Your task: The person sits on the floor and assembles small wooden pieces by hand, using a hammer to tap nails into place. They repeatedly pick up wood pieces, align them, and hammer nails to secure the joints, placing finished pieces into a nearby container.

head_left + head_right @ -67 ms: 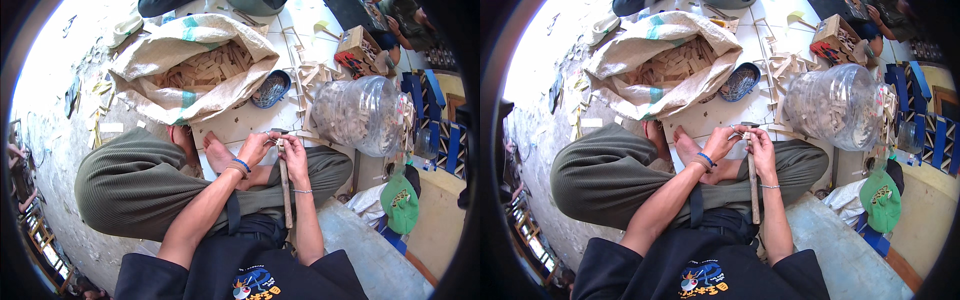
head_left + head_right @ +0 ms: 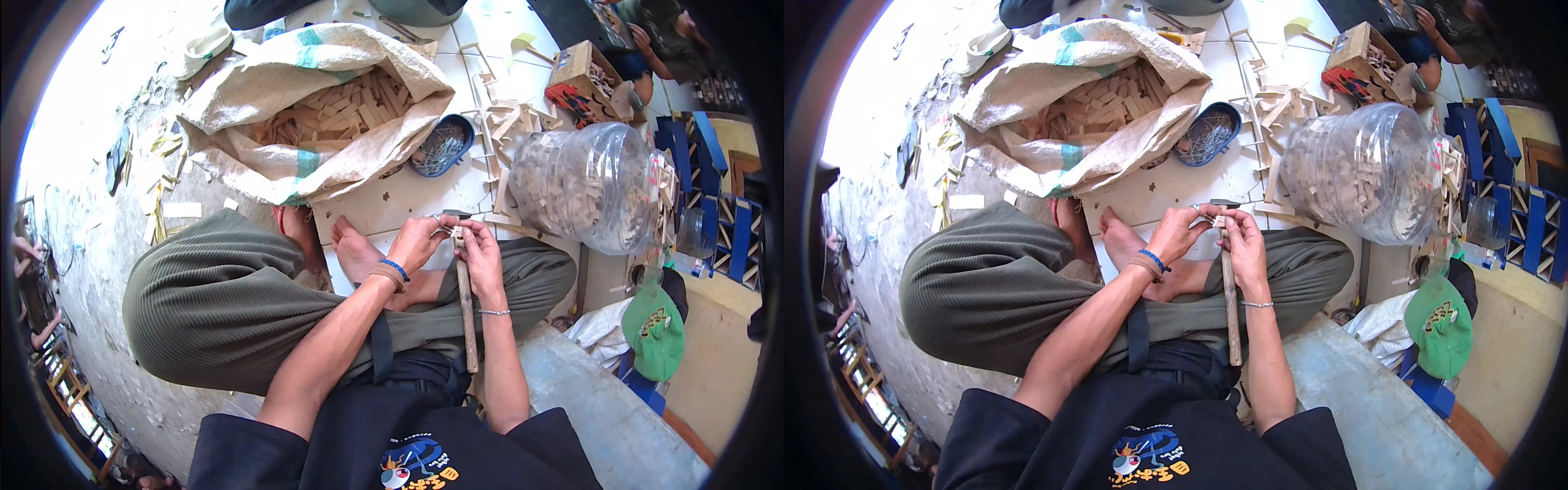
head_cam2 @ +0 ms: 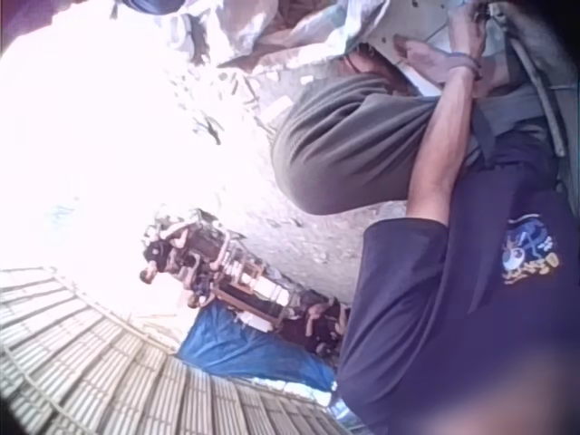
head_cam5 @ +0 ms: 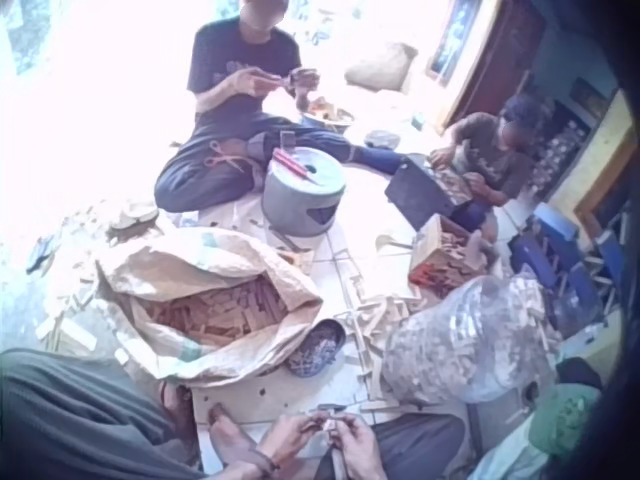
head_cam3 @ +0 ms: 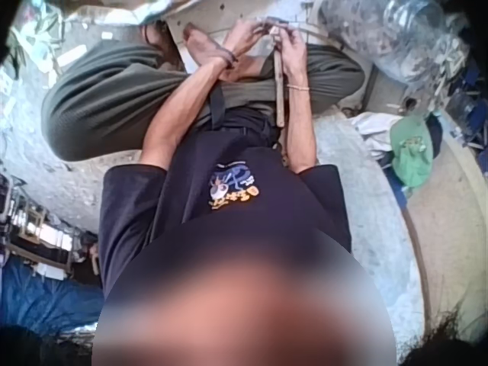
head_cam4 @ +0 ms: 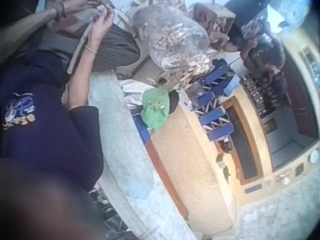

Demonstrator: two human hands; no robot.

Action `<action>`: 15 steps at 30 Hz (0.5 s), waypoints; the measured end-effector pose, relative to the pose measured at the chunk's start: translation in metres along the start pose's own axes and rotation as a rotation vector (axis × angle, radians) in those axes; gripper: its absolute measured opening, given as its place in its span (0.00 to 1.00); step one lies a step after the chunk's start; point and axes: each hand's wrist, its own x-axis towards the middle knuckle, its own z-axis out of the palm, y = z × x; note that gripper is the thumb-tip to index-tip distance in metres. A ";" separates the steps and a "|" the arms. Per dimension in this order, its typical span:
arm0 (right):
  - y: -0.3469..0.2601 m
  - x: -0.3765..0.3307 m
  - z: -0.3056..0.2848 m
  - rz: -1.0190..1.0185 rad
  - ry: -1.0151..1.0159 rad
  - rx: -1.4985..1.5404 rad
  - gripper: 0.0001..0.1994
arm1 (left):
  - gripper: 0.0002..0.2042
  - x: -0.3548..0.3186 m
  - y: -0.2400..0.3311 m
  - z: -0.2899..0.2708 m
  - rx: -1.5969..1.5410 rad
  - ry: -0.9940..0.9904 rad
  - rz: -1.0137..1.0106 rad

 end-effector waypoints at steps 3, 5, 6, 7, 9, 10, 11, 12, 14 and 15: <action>-0.003 0.000 0.003 -0.002 0.001 -0.015 0.09 | 0.18 0.001 0.002 -0.005 0.013 -0.026 0.054; -0.005 0.000 0.004 -0.005 -0.012 -0.001 0.09 | 0.19 -0.001 0.005 -0.011 0.071 -0.029 0.130; -0.006 0.000 0.005 0.000 -0.003 -0.008 0.09 | 0.20 -0.003 0.008 -0.014 0.043 -0.033 0.090; -0.007 0.000 0.006 -0.006 -0.006 -0.009 0.09 | 0.21 -0.005 0.011 -0.017 0.020 -0.040 0.046; -0.008 0.001 0.007 -0.017 -0.009 -0.027 0.09 | 0.21 -0.005 0.015 -0.022 -0.024 -0.055 -0.020; -0.009 0.002 0.008 -0.021 -0.011 -0.043 0.09 | 0.21 -0.005 0.017 -0.024 -0.044 -0.063 -0.045; -0.010 0.002 0.009 -0.015 -0.006 -0.061 0.09 | 0.20 -0.004 0.019 -0.025 -0.063 -0.070 -0.071; -0.010 0.002 0.010 -0.028 -0.010 -0.065 0.09 | 0.19 -0.003 0.020 -0.026 -0.082 -0.064 -0.063; -0.011 0.003 0.012 -0.036 0.002 -0.071 0.09 | 0.17 -0.001 0.021 -0.026 -0.123 -0.056 -0.043; -0.011 0.003 0.013 -0.046 -0.001 -0.070 0.10 | 0.17 -0.001 0.021 -0.025 -0.138 -0.048 -0.036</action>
